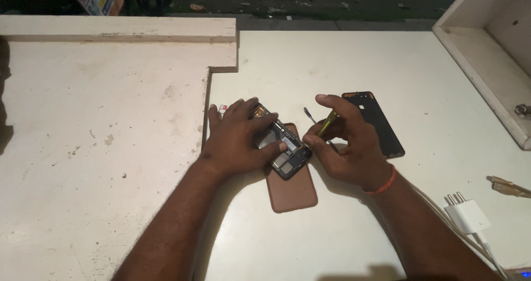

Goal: The person repairs a smartphone at a workbench, holding the opened phone steady with one hand while using a screwdriver and a pry tool to work on internal components. They reposition the phone on a brown case and continue prying and unscrewing parts of the device.

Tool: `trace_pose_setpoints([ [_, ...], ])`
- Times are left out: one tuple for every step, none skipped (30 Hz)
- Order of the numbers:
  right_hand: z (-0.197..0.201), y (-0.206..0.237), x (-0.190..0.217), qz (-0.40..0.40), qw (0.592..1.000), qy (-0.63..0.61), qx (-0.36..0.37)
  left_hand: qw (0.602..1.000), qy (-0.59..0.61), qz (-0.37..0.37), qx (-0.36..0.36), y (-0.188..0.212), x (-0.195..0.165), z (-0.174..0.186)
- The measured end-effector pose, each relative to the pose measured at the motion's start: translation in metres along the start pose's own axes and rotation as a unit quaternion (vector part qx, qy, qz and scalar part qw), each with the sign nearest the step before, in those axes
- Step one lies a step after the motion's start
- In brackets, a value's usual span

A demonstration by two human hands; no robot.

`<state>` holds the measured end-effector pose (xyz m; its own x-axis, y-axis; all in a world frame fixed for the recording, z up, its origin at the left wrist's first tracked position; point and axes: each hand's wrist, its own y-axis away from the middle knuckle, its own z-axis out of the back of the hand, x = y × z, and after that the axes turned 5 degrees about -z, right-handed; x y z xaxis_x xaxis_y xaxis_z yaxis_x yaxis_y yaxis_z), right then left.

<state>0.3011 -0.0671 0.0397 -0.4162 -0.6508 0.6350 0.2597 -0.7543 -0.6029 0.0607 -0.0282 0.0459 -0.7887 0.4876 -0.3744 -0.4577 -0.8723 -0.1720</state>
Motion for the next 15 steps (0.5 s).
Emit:
trace_pose_setpoints([
  [0.0001, -0.0002, 0.0003, -0.002, 1.000, 0.001, 0.001, 1.000, 0.001, -0.001, -0.001, -0.0001, -0.0001, 0.0002],
  [0.0001, -0.0003, 0.0003, -0.004, 1.000, 0.001, 0.001, 1.000, 0.000, 0.000, 0.001, -0.0003, -0.0001, 0.0003],
  [0.0004, -0.0005, 0.0005, -0.006, 1.000, 0.002, 0.002, 1.000, 0.000, 0.002, 0.003, -0.0007, -0.0002, 0.0003],
  [0.0004, -0.0003, 0.0002, -0.011, 1.000, -0.001, 0.005, 1.000, 0.000, 0.003, 0.005, -0.0005, -0.0002, 0.0003],
  [0.0007, -0.0003, 0.0001, -0.016, 1.000, -0.005, 0.008, 1.000, 0.000, 0.002, 0.005, -0.0003, -0.0001, 0.0002],
  [0.0005, 0.0001, -0.0003, -0.022, 1.000, -0.009, 0.010, 1.000, -0.001, 0.001, 0.006, -0.0003, 0.0000, 0.0002],
  [0.0007, 0.0002, -0.0006, -0.020, 1.000, -0.007, 0.009, 1.000, -0.001, 0.000, 0.006, -0.0001, 0.0000, 0.0001],
  [0.0003, 0.0008, -0.0010, -0.018, 1.000, -0.005, 0.008, 1.000, 0.000, -0.002, 0.003, 0.0002, -0.0001, 0.0000],
  [0.0000, 0.0011, -0.0012, -0.016, 1.000, -0.003, 0.007, 1.000, 0.000, -0.004, 0.000, 0.0003, -0.0001, 0.0000],
  [-0.0005, 0.0015, -0.0012, -0.017, 1.000, -0.006, 0.007, 1.000, 0.000, -0.006, -0.002, 0.0005, -0.0002, 0.0001],
  [-0.0012, 0.0017, -0.0013, -0.017, 1.000, -0.009, 0.006, 1.000, 0.004, -0.002, 0.000, 0.0002, -0.0004, 0.0002],
  [-0.0015, 0.0019, -0.0007, -0.018, 1.000, -0.012, 0.006, 1.000, 0.008, 0.002, 0.002, 0.0005, -0.0007, 0.0003],
  [-0.0020, 0.0017, -0.0002, -0.020, 1.000, -0.014, 0.005, 1.000, 0.011, 0.006, 0.004, -0.0002, -0.0008, 0.0008],
  [-0.0019, 0.0014, 0.0007, -0.024, 1.000, -0.016, 0.005, 1.000, 0.009, 0.004, 0.005, -0.0006, -0.0009, 0.0012],
  [-0.0016, 0.0008, 0.0017, -0.027, 0.999, -0.019, 0.006, 1.000, 0.007, 0.002, 0.006, -0.0006, -0.0010, 0.0017],
])
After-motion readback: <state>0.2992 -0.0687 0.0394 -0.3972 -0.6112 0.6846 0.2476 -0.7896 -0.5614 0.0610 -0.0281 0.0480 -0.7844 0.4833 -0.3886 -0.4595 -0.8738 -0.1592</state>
